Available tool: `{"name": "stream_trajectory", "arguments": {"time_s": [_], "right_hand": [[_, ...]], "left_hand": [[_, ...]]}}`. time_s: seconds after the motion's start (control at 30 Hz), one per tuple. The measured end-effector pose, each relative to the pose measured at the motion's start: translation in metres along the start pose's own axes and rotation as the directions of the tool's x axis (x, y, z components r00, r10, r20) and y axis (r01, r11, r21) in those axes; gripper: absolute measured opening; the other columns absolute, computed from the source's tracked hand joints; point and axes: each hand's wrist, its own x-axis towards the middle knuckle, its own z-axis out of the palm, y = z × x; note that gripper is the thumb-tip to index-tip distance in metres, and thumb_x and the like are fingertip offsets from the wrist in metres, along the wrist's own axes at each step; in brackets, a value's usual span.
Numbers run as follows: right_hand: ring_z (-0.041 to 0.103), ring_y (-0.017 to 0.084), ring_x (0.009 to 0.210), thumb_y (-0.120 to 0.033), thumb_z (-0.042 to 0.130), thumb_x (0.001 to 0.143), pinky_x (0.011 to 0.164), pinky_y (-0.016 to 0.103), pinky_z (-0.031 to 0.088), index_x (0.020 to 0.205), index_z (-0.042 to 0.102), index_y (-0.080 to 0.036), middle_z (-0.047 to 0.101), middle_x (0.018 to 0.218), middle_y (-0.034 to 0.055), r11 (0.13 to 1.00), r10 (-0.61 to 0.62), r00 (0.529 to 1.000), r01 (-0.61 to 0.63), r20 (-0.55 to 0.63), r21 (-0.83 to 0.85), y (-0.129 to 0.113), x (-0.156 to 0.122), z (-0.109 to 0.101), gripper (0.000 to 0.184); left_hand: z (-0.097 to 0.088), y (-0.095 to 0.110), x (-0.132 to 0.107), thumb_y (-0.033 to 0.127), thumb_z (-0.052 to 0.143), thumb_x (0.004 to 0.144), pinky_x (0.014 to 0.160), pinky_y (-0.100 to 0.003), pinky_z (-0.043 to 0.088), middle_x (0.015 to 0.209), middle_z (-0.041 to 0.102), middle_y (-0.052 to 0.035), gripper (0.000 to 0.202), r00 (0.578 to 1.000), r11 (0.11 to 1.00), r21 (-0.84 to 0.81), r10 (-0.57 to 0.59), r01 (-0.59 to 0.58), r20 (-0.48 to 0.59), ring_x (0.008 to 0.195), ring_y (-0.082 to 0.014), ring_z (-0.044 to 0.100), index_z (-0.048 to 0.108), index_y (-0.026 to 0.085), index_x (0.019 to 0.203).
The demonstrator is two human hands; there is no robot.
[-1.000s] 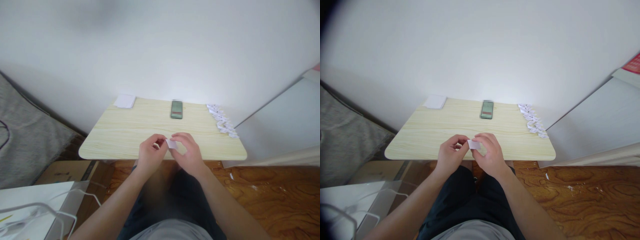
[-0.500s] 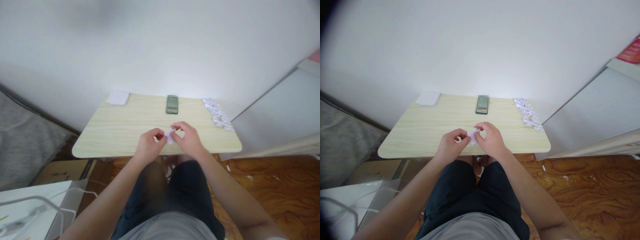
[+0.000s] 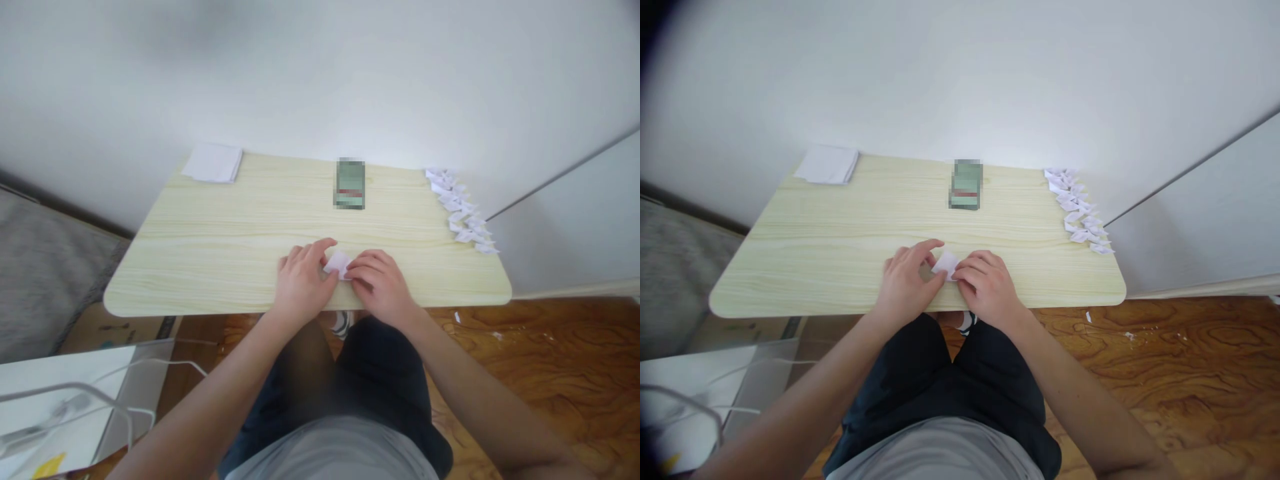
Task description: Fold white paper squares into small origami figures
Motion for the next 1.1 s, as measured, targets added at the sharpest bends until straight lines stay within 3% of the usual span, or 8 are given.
{"name": "stream_trajectory", "arguments": {"time_s": [0.07,0.13,0.23,0.43,0.6,0.83,1.1], "right_hand": [[0.061,0.026,0.113,-0.015,0.063,0.093,0.104,0.049,0.047,0.101,0.077,-0.028,0.078,0.112,0.0023,1.000,0.007,0.999,-0.007,0.044,-0.003,0.004,-0.002,-0.004,0.020],[0.061,0.026,0.118,-0.018,0.064,0.094,0.108,0.050,0.045,0.105,0.077,-0.029,0.077,0.116,0.0017,1.000,0.022,0.996,-0.021,0.084,-0.016,0.005,-0.004,-0.009,0.020],[0.059,0.026,0.123,-0.019,0.065,0.095,0.110,0.050,0.044,0.110,0.076,-0.030,0.076,0.121,0.0004,0.999,0.036,0.992,-0.035,0.121,-0.013,0.005,-0.005,-0.015,0.021],[0.063,0.027,0.116,-0.021,0.067,0.095,0.106,0.050,0.048,0.102,0.075,-0.028,0.078,0.111,0.0029,0.980,0.189,0.981,-0.191,0.047,0.054,-0.002,-0.001,-0.014,0.012],[0.062,0.026,0.108,-0.022,0.066,0.096,0.100,0.049,0.049,0.098,0.072,-0.027,0.075,0.104,0.0045,0.960,0.280,0.960,-0.280,0.018,0.012,-0.009,0.006,-0.007,0.009],[0.060,0.027,0.099,-0.025,0.067,0.094,0.091,0.048,0.048,0.095,0.070,-0.026,0.067,0.101,0.0061,0.936,0.332,0.943,-0.333,-0.029,-0.116,-0.013,0.009,0.005,0.003],[0.059,0.027,0.100,-0.025,0.067,0.093,0.091,0.048,0.046,0.094,0.068,-0.025,0.065,0.101,0.0065,0.915,0.359,0.930,-0.367,-0.081,-0.169,-0.020,0.008,0.012,0.000]], "left_hand": [[-0.001,-0.004,-0.001,0.023,0.068,0.086,0.096,-0.046,0.040,0.118,0.070,-0.0083,0.031,0.995,0.992,0.080,0.099,-0.098,-0.008,0.115,-0.0316,0.057,0.072,0.029,0.116],[-0.002,-0.010,-0.001,0.021,0.065,0.090,0.098,-0.046,0.038,0.121,0.071,-0.0064,0.017,0.977,0.974,0.079,0.209,-0.211,0.030,0.117,-0.0305,0.055,0.077,0.028,0.100],[-0.005,-0.019,-0.003,0.018,0.059,0.094,0.099,-0.045,0.038,0.116,0.076,-0.0016,0.023,0.939,0.947,0.020,0.316,-0.321,0.139,0.112,-0.0261,0.059,0.078,0.029,0.099],[-0.013,-0.029,-0.011,0.017,0.063,0.090,0.103,-0.049,0.039,0.128,0.074,0.0003,0.027,0.931,0.948,-0.009,0.314,-0.318,0.186,0.120,-0.0284,0.060,0.079,0.032,0.105],[-0.013,-0.031,-0.014,0.016,0.065,0.087,0.105,-0.051,0.040,0.130,0.074,0.0023,0.029,0.937,0.953,-0.036,0.303,-0.301,0.176,0.122,-0.0304,0.060,0.079,0.033,0.105],[-0.014,-0.030,-0.013,0.015,0.065,0.088,0.103,-0.051,0.040,0.130,0.073,0.0037,0.028,0.938,0.954,-0.058,0.299,-0.294,0.175,0.120,-0.0304,0.060,0.079,0.032,0.105],[-0.013,-0.030,-0.014,0.014,0.064,0.087,0.102,-0.052,0.040,0.128,0.074,0.0030,0.029,0.944,0.956,-0.088,0.292,-0.281,0.155,0.119,-0.0314,0.061,0.079,0.032,0.105]]}}
